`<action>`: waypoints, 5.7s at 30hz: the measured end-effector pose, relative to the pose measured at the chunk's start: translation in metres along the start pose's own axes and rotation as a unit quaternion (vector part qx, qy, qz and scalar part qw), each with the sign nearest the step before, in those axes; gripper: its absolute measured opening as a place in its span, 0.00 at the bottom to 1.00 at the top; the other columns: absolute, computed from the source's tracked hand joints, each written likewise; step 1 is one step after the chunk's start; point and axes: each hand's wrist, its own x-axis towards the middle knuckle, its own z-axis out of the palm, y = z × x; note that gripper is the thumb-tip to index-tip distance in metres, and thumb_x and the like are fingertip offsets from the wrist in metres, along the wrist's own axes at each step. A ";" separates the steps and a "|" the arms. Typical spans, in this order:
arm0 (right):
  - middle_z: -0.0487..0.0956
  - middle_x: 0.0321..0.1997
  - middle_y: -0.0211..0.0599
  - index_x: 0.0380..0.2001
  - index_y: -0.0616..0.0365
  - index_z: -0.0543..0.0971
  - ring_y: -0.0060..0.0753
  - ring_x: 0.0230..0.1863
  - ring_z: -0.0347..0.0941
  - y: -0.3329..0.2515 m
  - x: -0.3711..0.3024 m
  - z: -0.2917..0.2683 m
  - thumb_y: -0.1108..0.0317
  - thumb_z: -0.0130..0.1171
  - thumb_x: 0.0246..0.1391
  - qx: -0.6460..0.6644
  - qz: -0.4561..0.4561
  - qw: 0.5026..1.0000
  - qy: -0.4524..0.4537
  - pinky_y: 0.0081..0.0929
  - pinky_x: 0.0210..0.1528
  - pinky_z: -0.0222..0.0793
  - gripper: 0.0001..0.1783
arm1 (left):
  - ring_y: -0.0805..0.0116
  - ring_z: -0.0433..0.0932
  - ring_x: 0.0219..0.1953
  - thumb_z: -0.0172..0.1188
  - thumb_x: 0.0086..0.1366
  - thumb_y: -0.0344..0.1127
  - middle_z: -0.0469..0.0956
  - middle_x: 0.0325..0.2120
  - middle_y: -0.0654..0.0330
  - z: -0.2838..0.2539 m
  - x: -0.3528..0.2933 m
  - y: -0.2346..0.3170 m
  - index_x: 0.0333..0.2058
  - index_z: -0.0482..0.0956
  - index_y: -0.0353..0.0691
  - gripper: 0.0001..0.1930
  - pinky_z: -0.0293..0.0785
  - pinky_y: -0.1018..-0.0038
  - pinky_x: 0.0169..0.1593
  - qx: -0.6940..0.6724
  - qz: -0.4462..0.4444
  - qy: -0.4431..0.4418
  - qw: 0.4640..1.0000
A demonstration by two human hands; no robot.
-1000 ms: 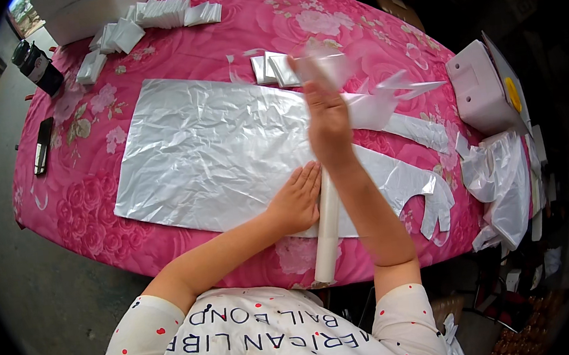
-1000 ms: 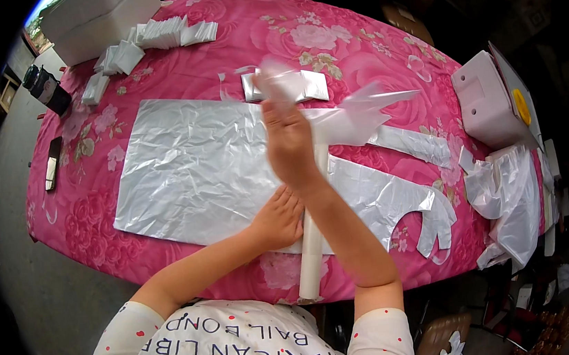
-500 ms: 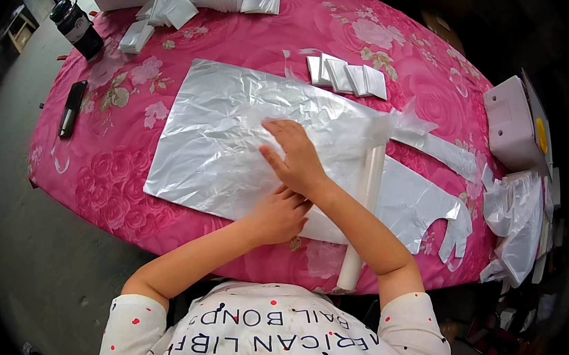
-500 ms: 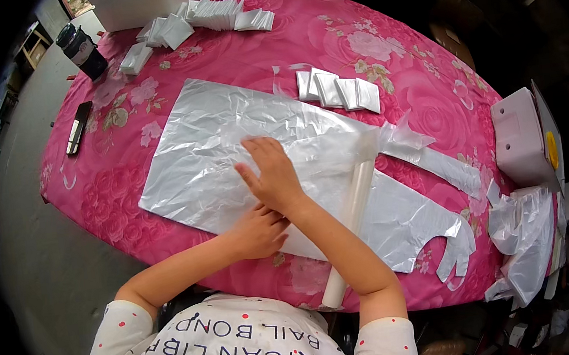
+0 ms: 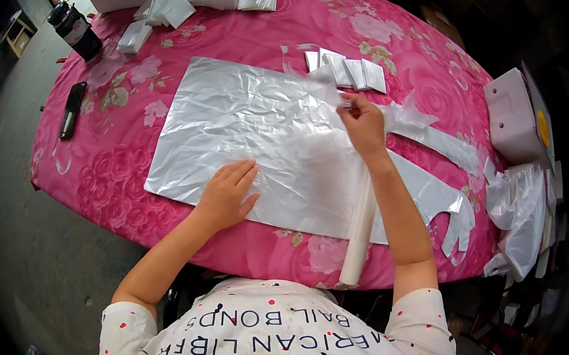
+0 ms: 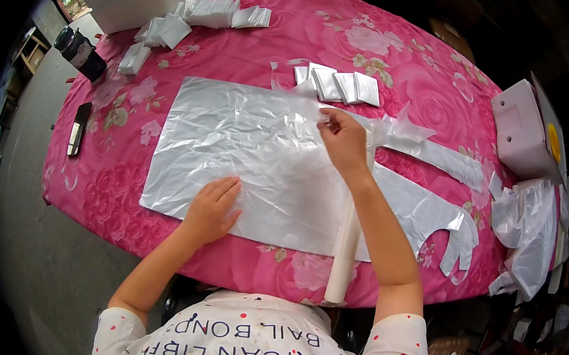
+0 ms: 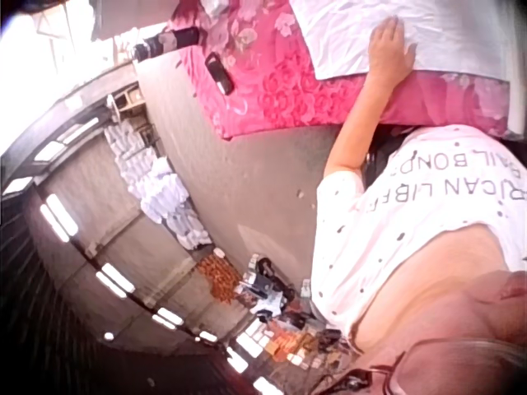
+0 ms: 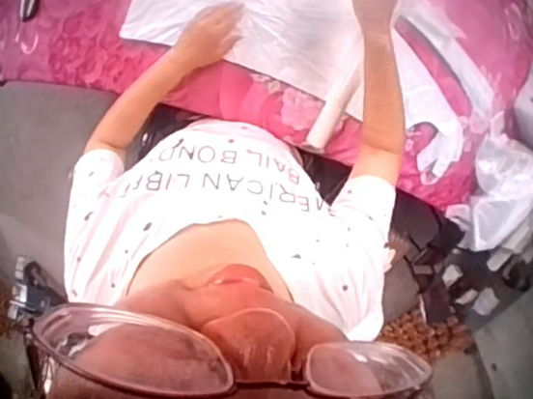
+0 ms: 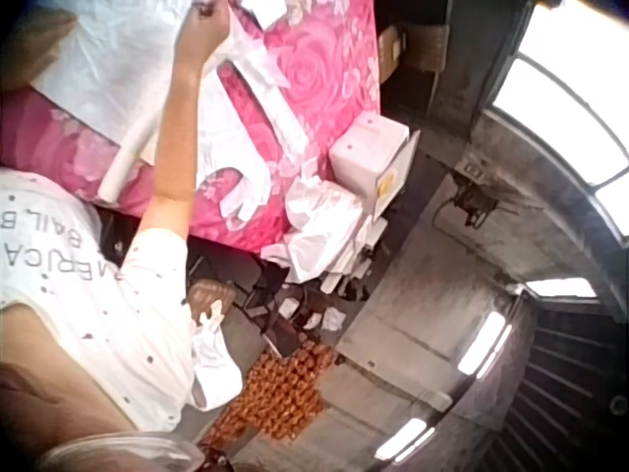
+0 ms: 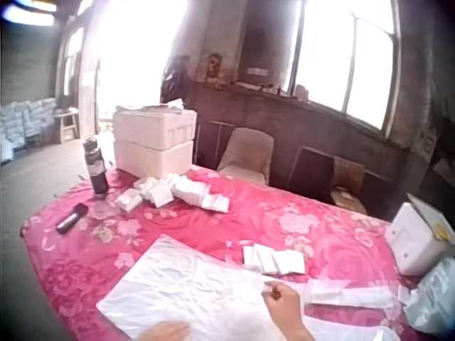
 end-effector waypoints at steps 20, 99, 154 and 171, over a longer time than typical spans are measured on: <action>0.61 0.61 0.48 0.58 0.61 0.61 0.50 0.61 0.56 0.042 -0.133 -0.124 0.64 0.60 0.47 -0.243 -0.140 0.959 -0.042 0.39 0.62 0.51 0.35 | 0.52 0.55 0.62 0.48 0.60 0.29 0.56 0.59 0.46 0.129 0.164 0.071 0.56 0.58 0.27 0.26 0.54 0.66 0.63 -0.085 0.065 -0.065 0.992; 0.70 0.34 0.36 0.51 0.65 0.59 0.27 0.33 0.72 -0.131 -0.084 0.111 0.64 0.64 0.43 0.496 0.221 0.815 -0.202 0.27 0.37 0.72 0.35 | 0.74 0.73 0.25 0.67 0.46 0.41 0.72 0.24 0.62 -0.054 -0.038 0.056 0.37 0.70 0.35 0.23 0.71 0.77 0.29 -0.690 -0.393 -0.083 0.603; 0.70 0.19 0.22 0.26 0.63 0.76 0.12 0.19 0.61 0.103 0.003 -0.113 0.67 0.58 0.53 0.016 0.142 0.988 -0.056 0.14 0.22 0.58 0.09 | 0.73 0.74 0.39 0.68 0.48 0.34 0.77 0.35 0.63 -0.129 -0.144 -0.033 0.45 0.73 0.35 0.25 0.69 0.76 0.46 -0.471 -0.393 -0.453 0.647; 0.69 0.19 0.21 0.25 0.61 0.76 0.13 0.21 0.60 0.039 0.022 -0.024 0.63 0.59 0.51 -0.040 0.167 0.948 -0.266 0.16 0.24 0.56 0.11 | 0.55 0.69 0.48 0.61 0.51 0.42 0.71 0.42 0.54 -0.002 0.042 0.014 0.42 0.72 0.36 0.22 0.64 0.62 0.53 -0.120 0.215 -0.140 0.959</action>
